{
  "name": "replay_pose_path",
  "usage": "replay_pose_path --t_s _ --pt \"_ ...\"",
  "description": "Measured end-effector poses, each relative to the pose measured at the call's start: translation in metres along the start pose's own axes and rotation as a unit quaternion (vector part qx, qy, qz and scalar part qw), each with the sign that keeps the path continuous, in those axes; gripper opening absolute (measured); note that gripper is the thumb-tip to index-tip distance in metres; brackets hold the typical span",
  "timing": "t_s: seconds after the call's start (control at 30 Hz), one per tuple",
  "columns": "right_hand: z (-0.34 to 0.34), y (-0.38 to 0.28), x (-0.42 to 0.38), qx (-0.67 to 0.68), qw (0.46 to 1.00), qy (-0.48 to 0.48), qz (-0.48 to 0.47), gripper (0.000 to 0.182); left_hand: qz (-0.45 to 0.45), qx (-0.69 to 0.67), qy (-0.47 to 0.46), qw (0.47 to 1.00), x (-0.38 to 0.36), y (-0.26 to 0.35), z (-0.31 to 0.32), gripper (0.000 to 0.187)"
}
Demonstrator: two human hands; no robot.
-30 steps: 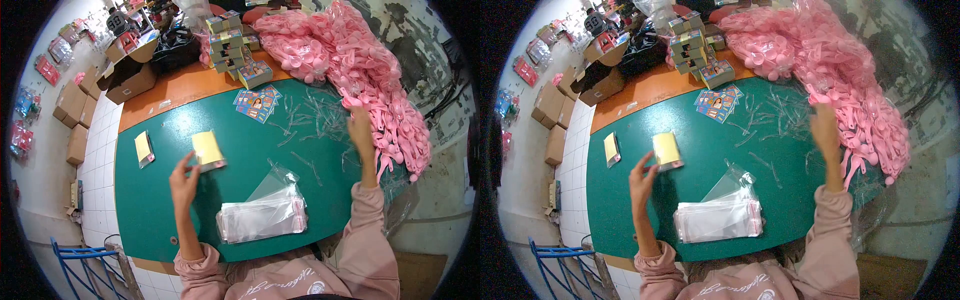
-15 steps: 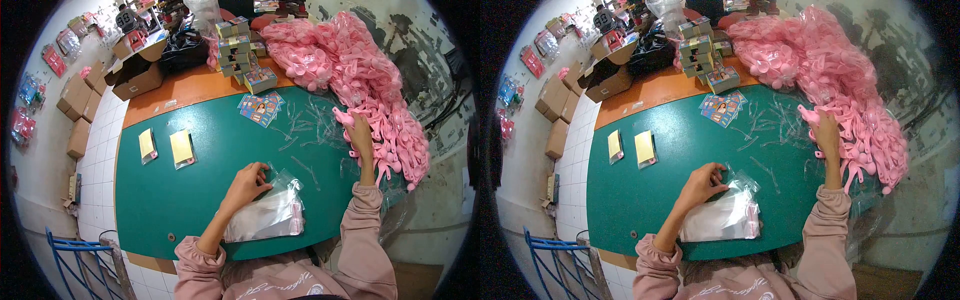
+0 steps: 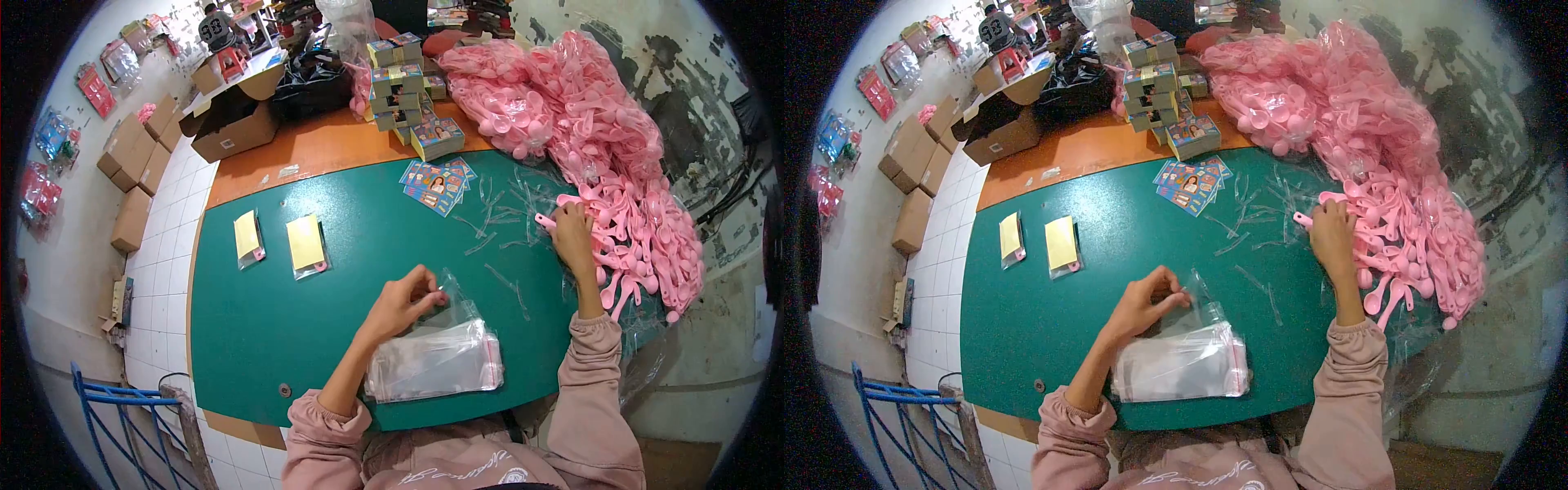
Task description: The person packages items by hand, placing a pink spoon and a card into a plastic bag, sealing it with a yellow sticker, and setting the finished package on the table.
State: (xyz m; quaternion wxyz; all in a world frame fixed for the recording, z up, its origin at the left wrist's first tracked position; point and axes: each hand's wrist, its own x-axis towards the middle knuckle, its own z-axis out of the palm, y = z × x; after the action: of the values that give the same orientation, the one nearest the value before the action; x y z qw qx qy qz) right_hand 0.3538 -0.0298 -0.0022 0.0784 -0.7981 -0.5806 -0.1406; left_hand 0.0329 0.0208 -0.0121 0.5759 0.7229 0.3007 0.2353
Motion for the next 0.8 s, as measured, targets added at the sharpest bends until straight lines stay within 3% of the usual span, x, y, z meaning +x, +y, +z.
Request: replay_pose_path --t_s 0.03,0.13,0.23,0.3,0.37,0.43,0.57,0.63,0.7,0.77,0.8 --pt "0.001 0.001 -0.001 0.0 1.0 0.0 0.0 0.021 -0.006 -0.112 0.008 0.994 0.002 -0.005 -0.001 0.019" --pt "-0.002 -0.002 -0.001 0.025 1.0 -0.002 -0.012 0.021 -0.033 -0.16 -0.002 0.986 0.006 -0.002 -0.003 0.031" --pt "-0.008 -0.006 0.004 0.078 0.995 -0.02 0.06 0.019 -0.058 -0.191 0.006 0.98 0.006 -0.001 -0.003 0.041" --pt "-0.028 -0.016 0.007 0.067 0.99 0.116 0.05 0.017 -0.069 -0.201 0.011 0.977 0.007 0.0 -0.005 0.046" --pt "-0.033 -0.022 0.009 0.115 0.984 0.123 0.052 0.016 -0.055 -0.166 -0.036 0.984 0.009 0.002 -0.006 0.048" --pt "-0.037 -0.036 0.009 0.164 0.954 0.251 -0.007 0.014 -0.065 -0.18 -0.045 0.98 0.009 0.001 -0.006 0.041" --pt "-0.034 -0.055 0.006 0.273 0.929 0.25 -0.019 0.016 -0.072 -0.172 -0.056 0.981 0.008 -0.004 -0.007 0.026" --pt "-0.038 -0.069 0.001 0.424 0.889 0.174 0.026 0.022 -0.074 -0.21 -0.053 0.974 0.009 -0.006 -0.007 0.024" --pt "-0.046 -0.083 -0.005 0.443 0.883 0.156 0.015 0.02 -0.076 -0.249 -0.049 0.964 0.009 -0.004 -0.006 0.023" --pt "-0.047 -0.097 -0.012 0.611 0.787 0.072 0.05 0.017 -0.094 -0.232 -0.03 0.968 0.009 0.001 -0.007 0.025" --pt "-0.042 -0.101 -0.013 0.635 0.77 0.063 0.025 0.017 -0.093 -0.231 -0.029 0.968 0.009 0.003 -0.008 0.025"
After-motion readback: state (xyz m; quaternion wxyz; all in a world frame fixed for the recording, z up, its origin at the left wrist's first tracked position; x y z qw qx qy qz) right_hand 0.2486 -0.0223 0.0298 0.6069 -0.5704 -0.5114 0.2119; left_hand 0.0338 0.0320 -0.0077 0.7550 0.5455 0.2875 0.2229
